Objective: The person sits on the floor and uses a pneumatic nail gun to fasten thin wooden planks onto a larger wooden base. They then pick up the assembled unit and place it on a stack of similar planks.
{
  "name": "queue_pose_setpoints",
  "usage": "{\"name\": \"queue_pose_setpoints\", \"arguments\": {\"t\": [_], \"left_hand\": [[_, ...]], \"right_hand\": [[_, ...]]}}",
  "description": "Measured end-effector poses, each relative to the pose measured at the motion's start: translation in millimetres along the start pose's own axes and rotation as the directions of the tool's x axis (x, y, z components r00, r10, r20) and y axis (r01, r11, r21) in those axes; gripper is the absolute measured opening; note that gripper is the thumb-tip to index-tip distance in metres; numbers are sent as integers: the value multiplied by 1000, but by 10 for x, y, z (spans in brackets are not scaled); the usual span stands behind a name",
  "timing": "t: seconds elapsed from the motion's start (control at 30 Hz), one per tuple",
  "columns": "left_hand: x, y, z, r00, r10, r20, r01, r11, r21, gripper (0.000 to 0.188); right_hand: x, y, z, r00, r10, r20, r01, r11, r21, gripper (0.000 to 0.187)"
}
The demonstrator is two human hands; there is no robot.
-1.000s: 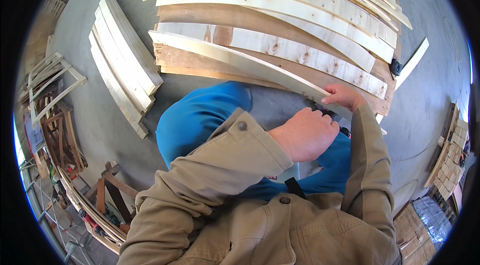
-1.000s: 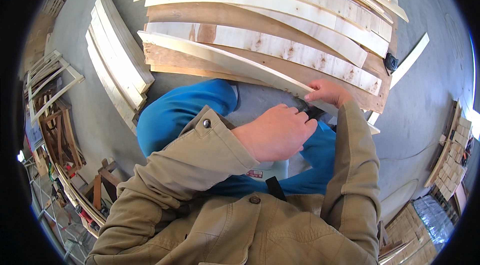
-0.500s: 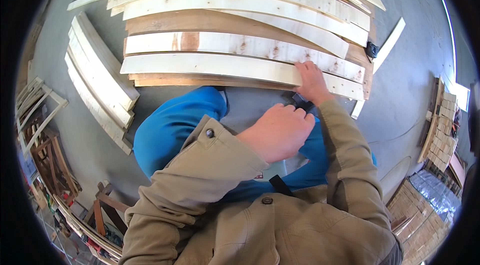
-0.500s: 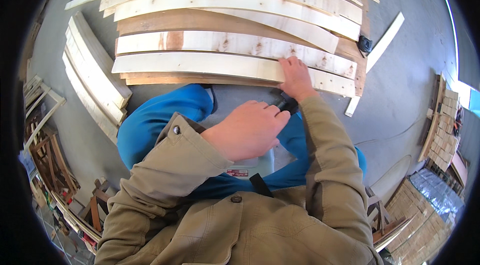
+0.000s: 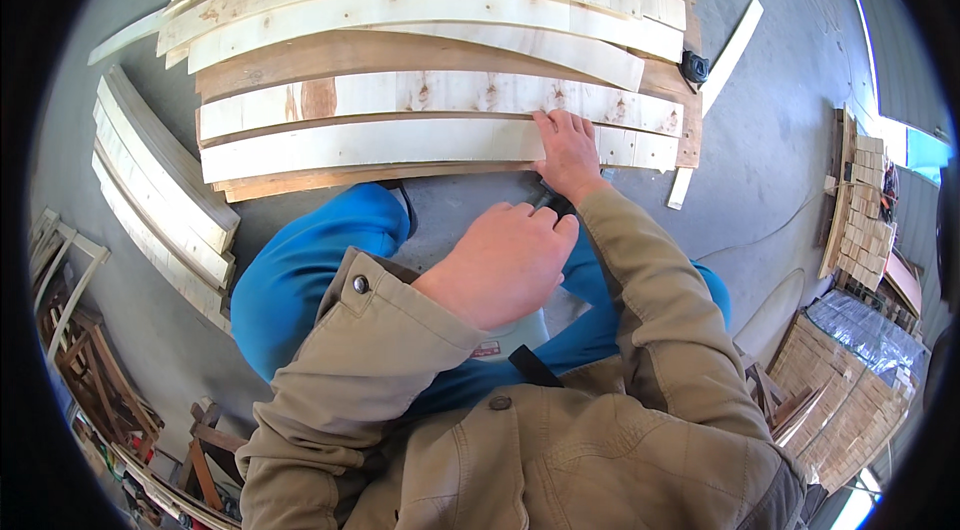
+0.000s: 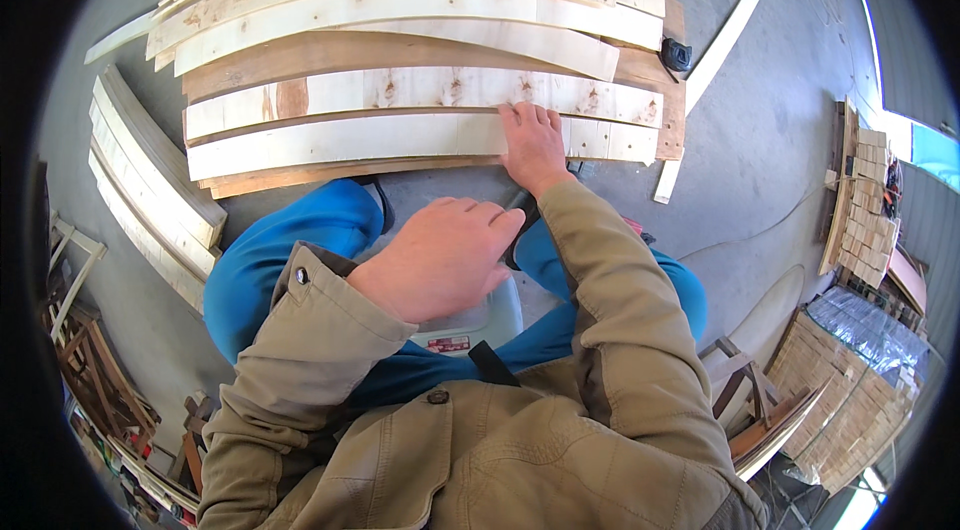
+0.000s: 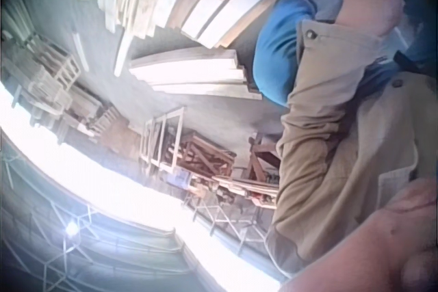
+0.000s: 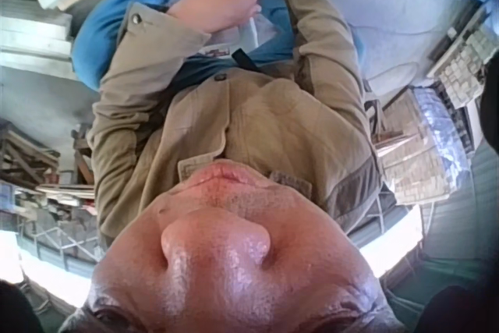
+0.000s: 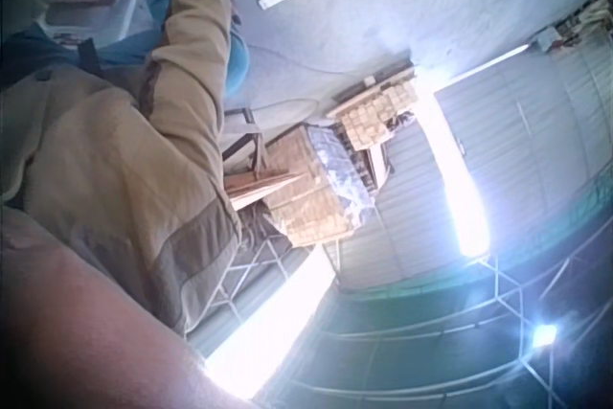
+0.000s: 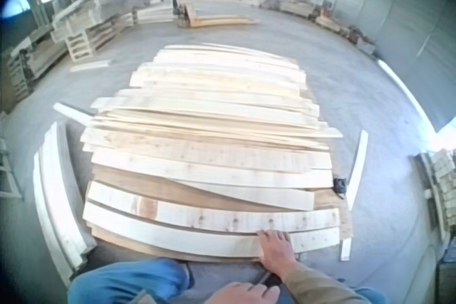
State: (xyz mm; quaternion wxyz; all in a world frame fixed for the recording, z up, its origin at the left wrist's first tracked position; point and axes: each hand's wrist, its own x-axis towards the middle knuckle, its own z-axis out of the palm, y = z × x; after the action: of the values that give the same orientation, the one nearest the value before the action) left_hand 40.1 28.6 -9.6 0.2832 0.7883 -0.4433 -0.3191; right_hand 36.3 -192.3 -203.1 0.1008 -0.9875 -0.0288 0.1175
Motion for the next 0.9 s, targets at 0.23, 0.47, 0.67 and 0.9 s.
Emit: {"name": "queue_pose_setpoints", "arguments": {"t": [0.23, 0.47, 0.67, 0.9], "left_hand": [[-6, 12, -38, 1000, -15, 22, 15, 1000, -13, 47], [3, 22, -70, 1000, -10, 19, 11, 1000, -17, 56], [2, 41, -98, 1000, -1, 21, 1, 1000, -20, 59], [11, 27, -87, 1000, 17, 8, -17, 999, -41, 57]], "right_hand": [[56, 40, -108, 999, -35, 18, 34, 997, 70, 79], [51, 45, -61, 999, -33, 20, 33, 999, -12, 68], [55, 6, -163, 996, -19, 82, 20, 1000, -4, 69], [34, 62, -189, 996, 25, 83, -23, 999, -22, 69]]}}
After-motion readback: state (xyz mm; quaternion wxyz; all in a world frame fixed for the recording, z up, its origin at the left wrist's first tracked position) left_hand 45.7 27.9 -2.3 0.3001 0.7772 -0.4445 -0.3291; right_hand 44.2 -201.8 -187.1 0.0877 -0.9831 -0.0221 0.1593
